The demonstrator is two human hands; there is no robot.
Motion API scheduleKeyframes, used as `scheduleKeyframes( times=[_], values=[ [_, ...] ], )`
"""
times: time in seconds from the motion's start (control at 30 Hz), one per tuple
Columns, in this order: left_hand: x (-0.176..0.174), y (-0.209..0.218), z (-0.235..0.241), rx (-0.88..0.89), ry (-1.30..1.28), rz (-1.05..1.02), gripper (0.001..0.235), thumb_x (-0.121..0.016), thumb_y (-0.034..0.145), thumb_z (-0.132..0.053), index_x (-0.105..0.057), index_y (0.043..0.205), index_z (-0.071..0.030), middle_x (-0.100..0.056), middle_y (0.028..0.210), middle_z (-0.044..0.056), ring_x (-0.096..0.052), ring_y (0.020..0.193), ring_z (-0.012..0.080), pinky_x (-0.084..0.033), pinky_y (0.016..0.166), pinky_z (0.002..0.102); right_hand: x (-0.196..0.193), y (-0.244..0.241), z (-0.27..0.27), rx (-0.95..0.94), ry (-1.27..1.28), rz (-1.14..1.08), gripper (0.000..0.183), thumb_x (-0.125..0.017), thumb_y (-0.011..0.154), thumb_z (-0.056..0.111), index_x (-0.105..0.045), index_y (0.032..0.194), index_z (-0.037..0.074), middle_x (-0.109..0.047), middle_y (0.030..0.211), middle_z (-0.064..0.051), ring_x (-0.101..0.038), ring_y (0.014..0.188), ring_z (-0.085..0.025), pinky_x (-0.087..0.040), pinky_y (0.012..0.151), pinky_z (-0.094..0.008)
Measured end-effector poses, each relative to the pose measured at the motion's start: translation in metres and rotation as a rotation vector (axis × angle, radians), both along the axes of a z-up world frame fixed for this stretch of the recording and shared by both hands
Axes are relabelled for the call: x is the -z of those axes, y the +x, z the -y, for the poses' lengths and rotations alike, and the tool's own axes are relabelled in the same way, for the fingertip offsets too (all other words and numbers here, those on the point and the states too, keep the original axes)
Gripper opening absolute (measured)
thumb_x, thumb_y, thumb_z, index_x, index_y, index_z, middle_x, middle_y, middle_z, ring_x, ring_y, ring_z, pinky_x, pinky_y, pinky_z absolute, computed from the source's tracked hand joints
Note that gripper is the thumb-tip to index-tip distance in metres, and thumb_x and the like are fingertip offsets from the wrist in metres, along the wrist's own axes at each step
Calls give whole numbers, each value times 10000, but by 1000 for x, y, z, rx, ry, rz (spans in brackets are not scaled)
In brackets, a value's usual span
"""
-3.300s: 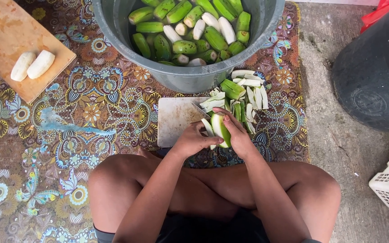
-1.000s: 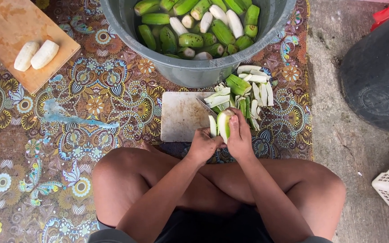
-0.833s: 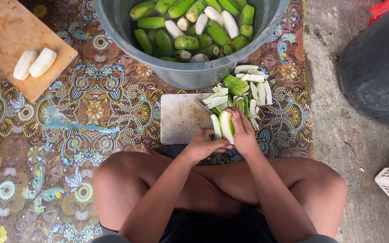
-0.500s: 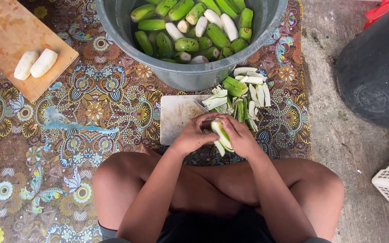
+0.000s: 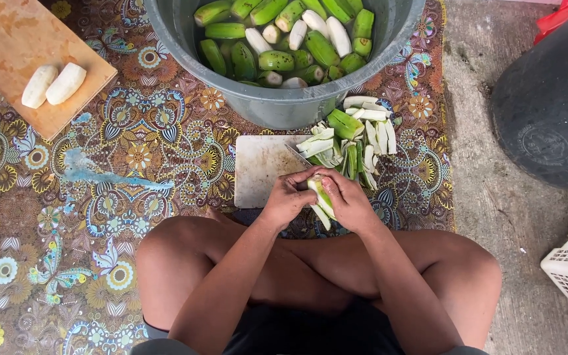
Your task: The person sits on a mat and peels green bananas using a knife and their hands. They take bananas from a bucket of water, peel them on a cutting board, and place the peeled pieces into the bucket.
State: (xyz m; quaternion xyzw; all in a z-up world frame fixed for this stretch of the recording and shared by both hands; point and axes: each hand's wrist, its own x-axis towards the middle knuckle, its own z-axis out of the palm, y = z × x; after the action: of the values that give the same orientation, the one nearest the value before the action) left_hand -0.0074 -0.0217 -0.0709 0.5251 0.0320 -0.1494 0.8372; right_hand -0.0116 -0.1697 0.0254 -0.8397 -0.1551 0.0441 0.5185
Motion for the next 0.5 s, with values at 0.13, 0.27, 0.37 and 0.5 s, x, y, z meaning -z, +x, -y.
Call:
scheduleKeyframes(
  times=[0.13, 0.27, 0.37, 0.5],
  values=[
    [-8, -2, 0, -13, -18, -33, 664, -596, 565, 84, -615, 1225, 21, -712, 915, 159, -652, 811, 165, -580, 685, 283, 5, 4, 3, -18, 19, -1, 260, -431, 1003, 184, -643, 1103, 72, -681, 811, -231, -671, 754, -299, -507, 706, -487],
    [8, 0, 1, -9, 7, -63, 678, -609, 558, 81, -616, 1231, 1, -709, 912, 161, -663, 811, 194, -589, 686, 319, 0, 4, 5, -23, 14, -1, 253, -446, 1002, 192, -650, 1095, 75, -679, 808, -230, -669, 746, -291, -505, 693, -481],
    [-20, -4, -3, 7, 49, -78, 692, -638, 571, 73, -599, 1256, -10, -706, 934, 162, -667, 819, 205, -592, 693, 328, -7, 5, 6, -18, -25, -66, 282, -440, 1007, 231, -660, 1104, 85, -696, 805, -208, -680, 733, -335, -514, 727, -477],
    [-80, -12, -7, 268, 128, -87, 832, -770, 626, 3, -432, 1386, 16, -602, 1116, 331, -620, 948, 393, -570, 795, 460, -29, 4, 4, -57, -89, -235, 368, -373, 1024, 304, -644, 1136, 82, -672, 802, -254, -654, 708, -381, -496, 757, -513]
  ],
)
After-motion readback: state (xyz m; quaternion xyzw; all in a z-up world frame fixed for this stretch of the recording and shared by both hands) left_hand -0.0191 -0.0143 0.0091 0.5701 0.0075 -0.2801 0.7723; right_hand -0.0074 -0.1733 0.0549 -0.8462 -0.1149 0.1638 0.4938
